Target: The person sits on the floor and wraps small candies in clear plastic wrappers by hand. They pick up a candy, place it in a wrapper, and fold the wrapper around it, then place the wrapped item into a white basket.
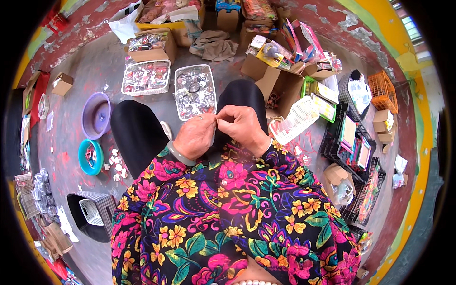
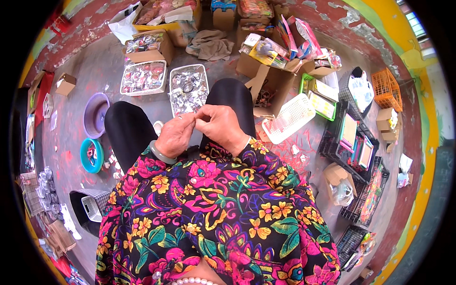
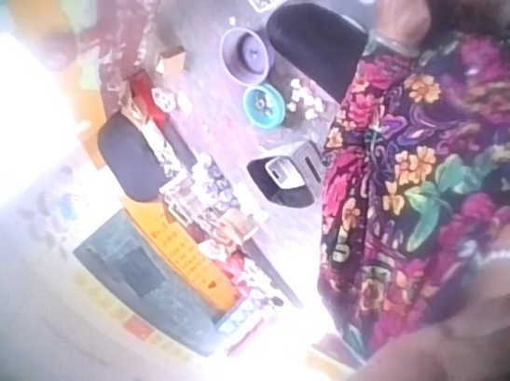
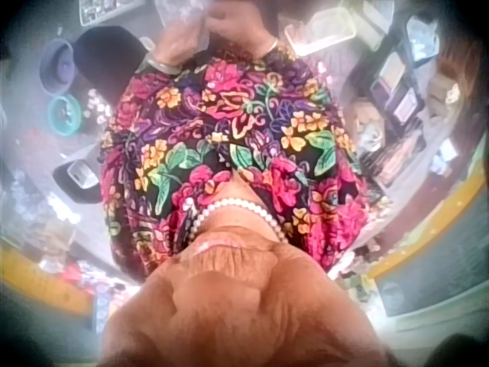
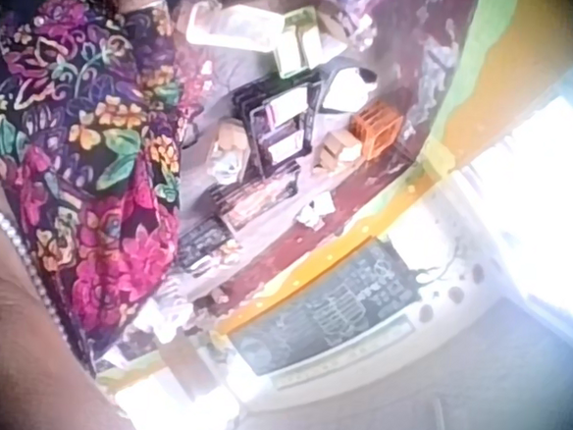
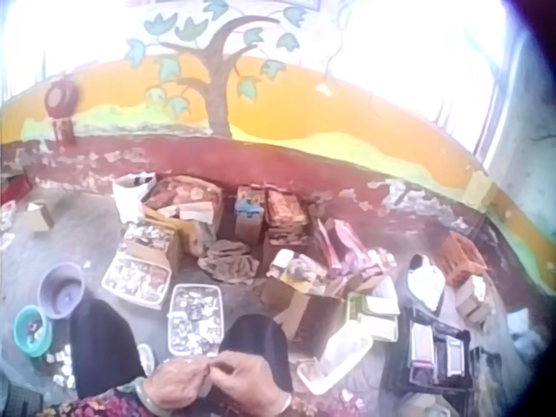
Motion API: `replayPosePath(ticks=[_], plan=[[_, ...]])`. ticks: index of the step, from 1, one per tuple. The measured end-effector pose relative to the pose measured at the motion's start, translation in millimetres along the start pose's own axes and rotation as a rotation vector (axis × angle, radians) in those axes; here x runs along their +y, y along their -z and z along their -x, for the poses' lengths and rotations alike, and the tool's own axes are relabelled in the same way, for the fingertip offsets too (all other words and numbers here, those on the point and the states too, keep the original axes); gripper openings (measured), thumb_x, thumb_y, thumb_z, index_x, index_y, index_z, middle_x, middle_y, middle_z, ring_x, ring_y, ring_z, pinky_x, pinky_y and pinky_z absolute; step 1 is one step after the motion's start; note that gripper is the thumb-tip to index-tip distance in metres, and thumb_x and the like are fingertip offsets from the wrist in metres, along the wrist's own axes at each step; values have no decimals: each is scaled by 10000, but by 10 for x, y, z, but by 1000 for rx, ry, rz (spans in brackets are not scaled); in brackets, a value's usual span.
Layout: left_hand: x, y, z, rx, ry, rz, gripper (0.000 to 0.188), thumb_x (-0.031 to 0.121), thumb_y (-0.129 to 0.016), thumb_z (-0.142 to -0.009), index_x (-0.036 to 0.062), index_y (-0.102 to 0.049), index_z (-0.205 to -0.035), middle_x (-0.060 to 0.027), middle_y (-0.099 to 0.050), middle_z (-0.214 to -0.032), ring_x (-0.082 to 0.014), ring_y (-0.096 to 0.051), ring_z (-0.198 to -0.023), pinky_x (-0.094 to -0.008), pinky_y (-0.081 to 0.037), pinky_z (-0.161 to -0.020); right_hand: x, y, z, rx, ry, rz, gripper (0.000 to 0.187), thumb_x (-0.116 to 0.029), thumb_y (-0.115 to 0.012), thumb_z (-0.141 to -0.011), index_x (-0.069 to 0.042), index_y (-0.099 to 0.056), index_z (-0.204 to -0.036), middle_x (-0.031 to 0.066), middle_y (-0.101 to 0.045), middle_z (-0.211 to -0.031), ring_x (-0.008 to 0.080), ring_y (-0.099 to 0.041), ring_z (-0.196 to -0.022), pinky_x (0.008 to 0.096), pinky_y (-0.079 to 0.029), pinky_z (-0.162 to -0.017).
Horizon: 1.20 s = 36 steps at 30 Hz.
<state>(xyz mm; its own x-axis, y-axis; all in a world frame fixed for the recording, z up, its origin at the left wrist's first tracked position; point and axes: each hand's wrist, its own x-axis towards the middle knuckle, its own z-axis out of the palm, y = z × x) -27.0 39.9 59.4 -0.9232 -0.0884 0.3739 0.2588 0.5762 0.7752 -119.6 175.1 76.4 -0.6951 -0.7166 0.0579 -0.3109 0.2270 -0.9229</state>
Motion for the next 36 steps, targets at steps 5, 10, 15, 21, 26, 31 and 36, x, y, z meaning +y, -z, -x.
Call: replayPosePath(ticks=[5, 10, 15, 21, 26, 31, 36], plan=[[0, 3, 42, -40, 119, 110, 111, 8, -471, -808, 1, -552, -884, -187, -550, -746, -350, -551, -713, -375, -429, -610, 117, 37, -5, -105, -133, -244, 106, -54, -590, -734, 16, -627, -805, 10, -603, -667, 45, -519, -625, 210, -427, -563], [71, 48, 29, -72, 178, 170, 110, 18, -488, -805, -11, -579, -858, -200, -556, -706, -341, -566, -663, -357, -432, -584, 13, 172, -23, -234, -138, -173, 112, -75, -592, -750, 15, -619, -811, 10, -604, -691, 44, -520, -641, 208, -431, -578], [27, 20, 51, -91, 216, 216, 168, 29, -482, -822, -30, -602, -923, -192, -607, -771, -293, -605, -700, -319, -464, -635, -32, 247, -64, -260, -52, 19, 102, -78, -587, -757, 18, -603, -788, 10, -598, -691, 51, -534, -643, 212, -440, -585], [-56, -1, 94, -94, 356, 373, 203, 58, -494, -847, -46, -608, -979, -133, -648, -837, -160, -613, -766, -262, -469, -702, -18, 357, -90, -247, -122, -157, 89, -39, -561, -769, 36, -594, -805, 27, -607, -730, 73, -563, -678, 205, -458, -625], [-23, 20, 68, -111, 483, 536, 204, 92, -521, -868, -52, -608, -984, -73, -648, -858, -109, -596, -794, -228, -461, -702, 16, 352, -79, -234, -182, -310, 85, -36, -565, -764, 32, -593, -805, 39, -610, -738, 84, -578, -704, 210, -462, -651], [-1, 53, 53, -37, 591, 719, 232, 109, -468, -914, -61, -595, -1009, -112, -625, -952, -158, -599, -881, -257, -491, -792, 120, 409, -26, -154, -262, -421, 117, -70, -588, -754, 30, -603, -814, 32, -604, -714, 92, -577, -689, 209, -459, -636], [-72, 47, 48, 71, 665, 827, 246, 108, -451, -917, -89, -567, -1008, -157, -619, -954, -206, -612, -902, -296, -506, -814, 305, 634, 127, 33, -334, -622, 91, -75, -589, -762, -4, -590, -818, 54, -616, -731, 124, -606, -674, 212, -462, -608]])
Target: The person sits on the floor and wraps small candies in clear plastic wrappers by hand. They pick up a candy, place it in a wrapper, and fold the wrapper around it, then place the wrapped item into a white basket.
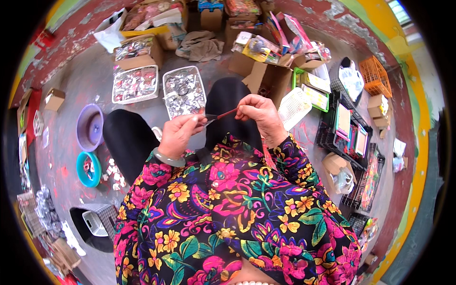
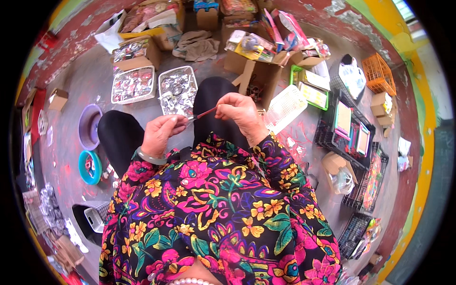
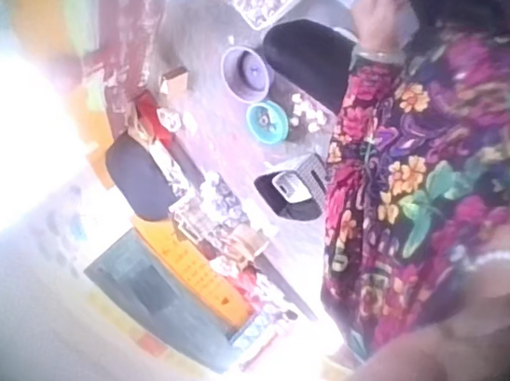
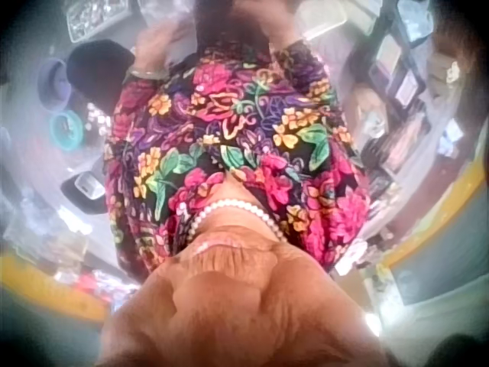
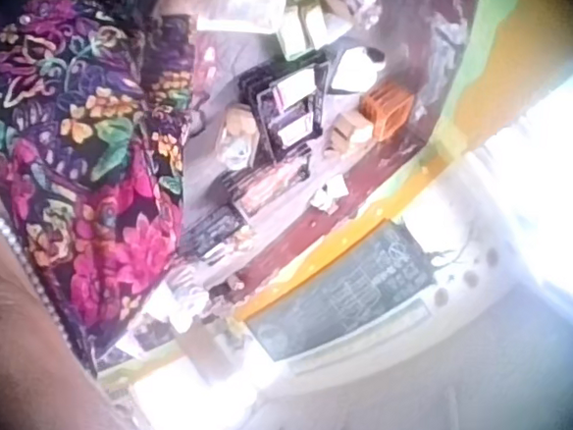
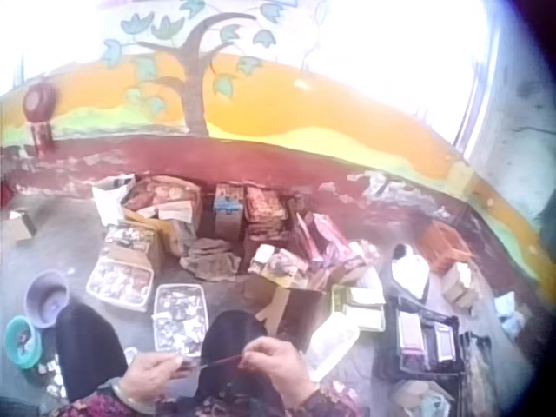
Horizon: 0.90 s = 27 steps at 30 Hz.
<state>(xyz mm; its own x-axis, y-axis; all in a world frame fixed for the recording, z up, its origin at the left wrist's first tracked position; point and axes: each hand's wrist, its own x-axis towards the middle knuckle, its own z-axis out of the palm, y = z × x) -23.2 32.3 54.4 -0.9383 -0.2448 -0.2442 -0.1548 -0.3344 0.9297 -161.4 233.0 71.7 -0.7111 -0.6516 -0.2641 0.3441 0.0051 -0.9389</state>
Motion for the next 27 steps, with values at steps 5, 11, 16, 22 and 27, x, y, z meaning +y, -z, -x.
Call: replayPosePath(ticks=[5, 11, 16, 22, 27], plan=[[-17, 30, -17, 45, 18, 84, 246, 113, -455, -915, -85, -561, -1014, -166, -619, -950, -220, -619, -887, -310, -512, -802, 94, 586, 355, 239, 44, -183, 78, -29, -606, -780, 4, -610, -851, 59, -631, -751, 104, -595, -654, 196, -461, -594], [-62, 65, -41, 48, 37, 138, 225, 103, -478, -905, -82, -579, -985, -158, -619, -944, -217, -619, -871, -304, -513, -790, 564, 1505, 1004, 564, -25, 100, 122, -99, -589, -801, -3, -620, -870, 39, -622, -737, 88, -577, -681, 213, -446, -621], [-95, 83, -70, 25, 55, 121, 224, 112, -480, -907, -71, -577, -992, -157, -625, -953, -209, -621, -866, -296, -511, -789, 1365, 2146, 1451, 686, -226, 265, 109, -64, -555, -803, -1, -615, -868, 44, -622, -719, 111, -591, -631, 224, -460, -580], [-104, 79, -40, 9, 51, 101, 221, 109, -474, -910, -68, -576, -994, -169, -624, -961, -221, -621, -883, -302, -513, -798, 2075, 2459, 1602, 779, -372, 238, 111, -78, -595, -787, 15, -618, -844, 77, -640, -738, 144, -618, -624, 243, -475, -560], [-82, 56, -49, 1, 41, 79, 220, 108, -469, -912, -66, -577, -992, -174, -625, -957, -229, -623, -889, -306, -516, -797, 2551, 2788, 1697, 738, -614, 786, 225, -88, -653, -732, -5, -600, -935, 112, -641, -755, 180, -622, -622, 279, -487, -566]])
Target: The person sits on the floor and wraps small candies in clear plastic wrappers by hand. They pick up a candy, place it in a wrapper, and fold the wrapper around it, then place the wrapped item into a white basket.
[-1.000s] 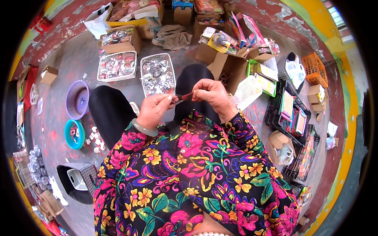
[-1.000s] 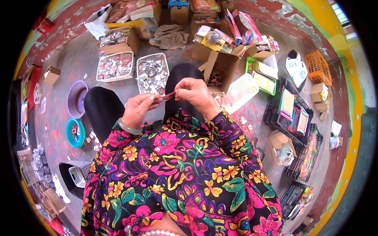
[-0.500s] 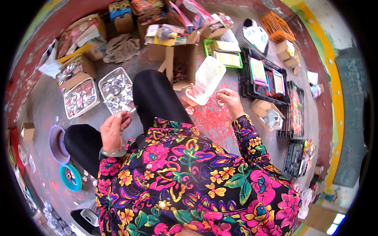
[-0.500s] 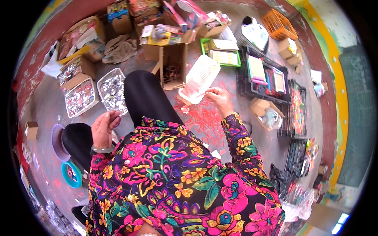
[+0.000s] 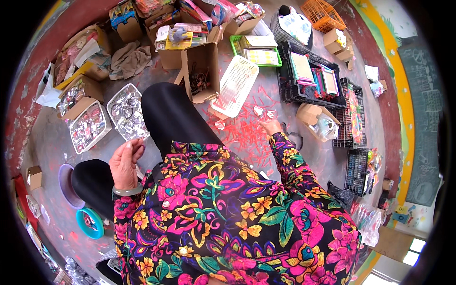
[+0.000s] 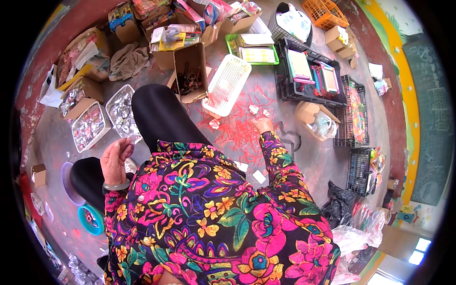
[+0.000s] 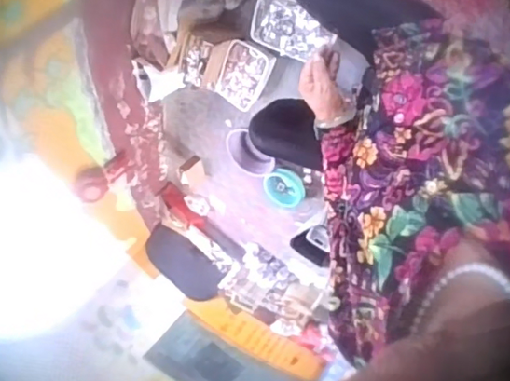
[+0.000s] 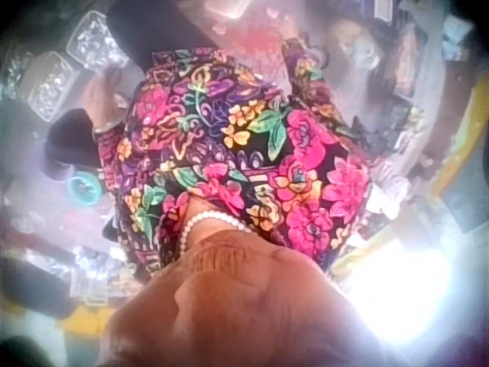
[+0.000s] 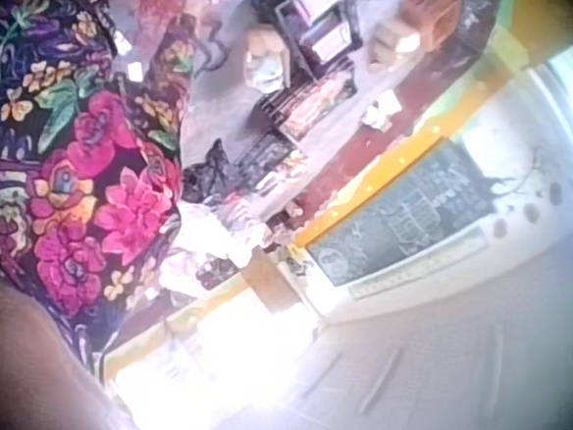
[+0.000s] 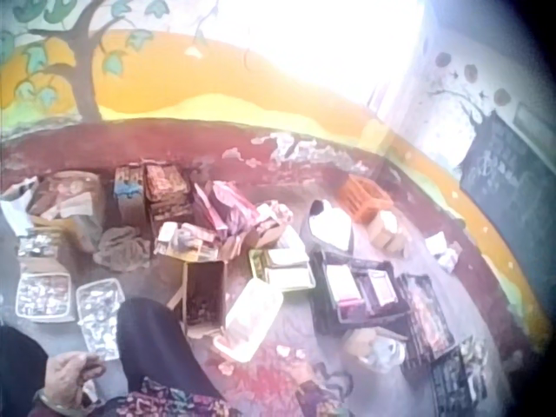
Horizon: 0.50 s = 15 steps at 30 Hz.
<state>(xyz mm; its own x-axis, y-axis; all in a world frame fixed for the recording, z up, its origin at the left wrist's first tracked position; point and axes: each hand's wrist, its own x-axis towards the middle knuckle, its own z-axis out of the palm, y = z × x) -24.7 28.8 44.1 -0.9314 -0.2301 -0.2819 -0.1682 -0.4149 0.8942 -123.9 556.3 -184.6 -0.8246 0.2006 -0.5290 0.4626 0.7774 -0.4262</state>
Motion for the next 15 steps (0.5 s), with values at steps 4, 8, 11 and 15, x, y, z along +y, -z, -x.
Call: replayPosePath(ticks=[4, 8, 11, 15], plan=[[4, 9, 30, 15, -18, -4, 220, 110, -467, -913, -65, -576, -991, -177, -624, -958, -234, -623, -893, -309, -517, -795, -261, 122, 176, -279, -30, 272, 849, -112, -727, -630, -88, -292, -1358, 169, -602, -1029, 233, -616, -780, 319, -499, -650], [13, -13, 10, -3, -13, -4, 221, 109, -466, -914, -68, -573, -992, -179, -622, -960, -236, -623, -893, -310, -517, -796, -182, 195, 276, -322, -85, 28, 774, -128, -679, -704, -102, -281, -1367, 144, -553, -1134, 252, -567, -953, 365, -457, -798], [-8, 3, 4, -5, -16, -4, 225, 117, -469, -913, -66, -573, -991, -178, -625, -953, -236, -626, -879, -308, -516, -788, -92, 295, 329, -452, -336, -652, 677, -156, -639, -771, -105, -299, -1353, 138, -469, -1266, 276, -526, -1056, 398, -421, -880], [0, 14, 16, -7, -9, -15, 232, 125, -468, -914, -66, -572, -993, -179, -625, -954, -234, -626, -875, -304, -514, -787, -33, 583, 388, -524, -369, -905, 410, -233, -551, -840, -67, -430, -1195, 109, -514, -1147, 274, -540, -984, 397, -407, -871]])
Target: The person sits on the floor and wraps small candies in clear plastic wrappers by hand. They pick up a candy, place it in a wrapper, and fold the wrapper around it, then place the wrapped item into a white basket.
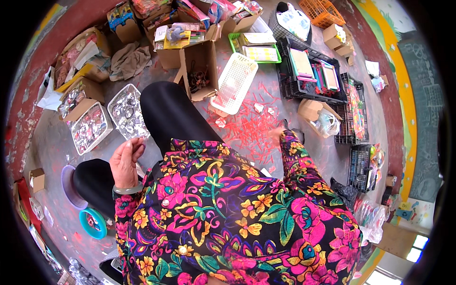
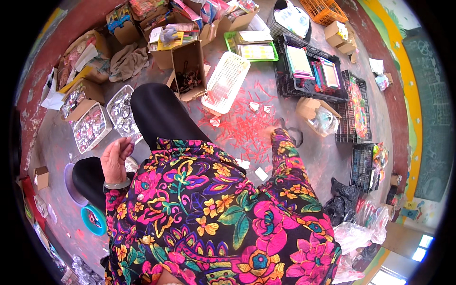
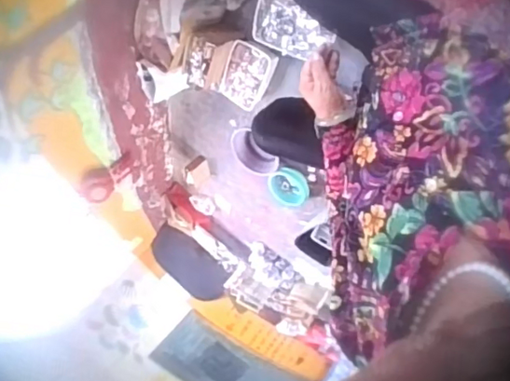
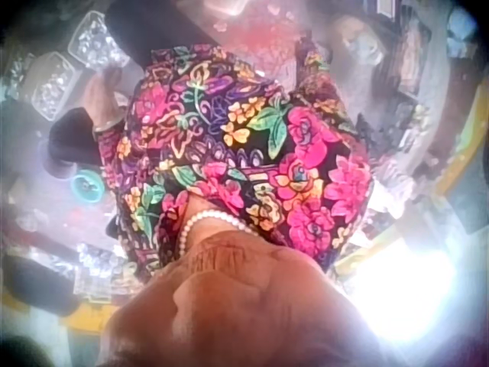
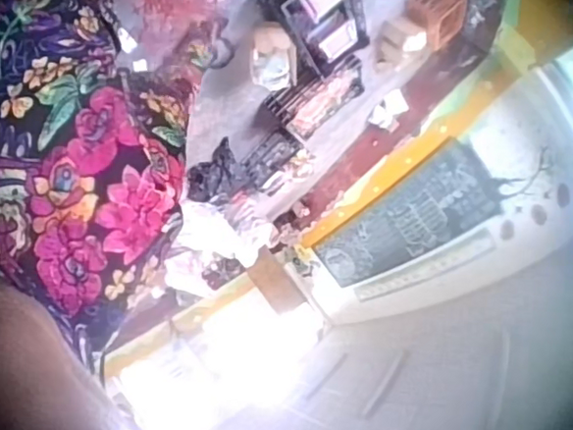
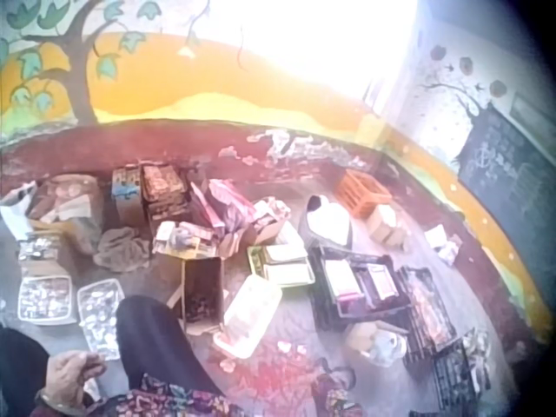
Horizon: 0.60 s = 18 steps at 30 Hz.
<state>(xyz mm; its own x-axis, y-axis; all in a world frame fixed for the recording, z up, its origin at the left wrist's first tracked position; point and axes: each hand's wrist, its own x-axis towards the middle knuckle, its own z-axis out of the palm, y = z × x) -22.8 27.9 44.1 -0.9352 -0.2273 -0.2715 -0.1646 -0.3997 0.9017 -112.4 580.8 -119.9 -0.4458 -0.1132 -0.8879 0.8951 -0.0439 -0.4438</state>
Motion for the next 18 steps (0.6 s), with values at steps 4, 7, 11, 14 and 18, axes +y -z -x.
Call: replayPosePath(ticks=[4, 7, 11, 14, 18], plan=[[18, -37, -15, -13, -12, -12, 233, 120, -462, -916, -70, -572, -994, -180, -623, -962, -230, -625, -884, -299, -514, -793, 146, 241, -332, 284, -353, 280, 315, -296, -517, -855, -60, -515, -1063, 56, -576, -987, 219, -571, -865, 358, -434, -805], [69, -42, 23, 6, -15, 1, 225, 114, -462, -915, -68, -573, -987, -180, -623, -959, -230, -625, -885, -299, -516, -788, 97, 211, -402, 305, -269, 193, 317, -344, -491, -865, -55, -579, -963, 16, -624, -867, 178, -594, -776, 329, -455, -755], [80, -16, -5, 15, -13, 32, 219, 114, -468, -910, -66, -573, -979, -177, -624, -950, -242, -624, -889, -304, -521, -780, -136, -100, -217, 100, 199, -104, 239, -306, -558, -855, -70, -593, -870, 18, -613, -783, 139, -584, -692, 291, -469, -659], [147, -48, 17, 26, -2, 69, 212, 113, -476, -903, -62, -574, -969, -179, -624, -945, -259, -622, -895, -314, -524, -780, -348, -438, -86, -117, 316, -239, 193, -265, -569, -848, -83, -570, -785, 34, -592, -724, 168, -569, -677, 292, -460, -622], [126, 7, 23, 15, -11, 138, 211, 112, -477, -902, -64, -571, -969, -186, -621, -940, -261, -617, -904, -315, -524, -778, -586, -652, 8, -342, 356, -288, 234, -288, -565, -854, -95, -541, -724, 36, -574, -701, 156, -534, -654, 289, -442, -632]])
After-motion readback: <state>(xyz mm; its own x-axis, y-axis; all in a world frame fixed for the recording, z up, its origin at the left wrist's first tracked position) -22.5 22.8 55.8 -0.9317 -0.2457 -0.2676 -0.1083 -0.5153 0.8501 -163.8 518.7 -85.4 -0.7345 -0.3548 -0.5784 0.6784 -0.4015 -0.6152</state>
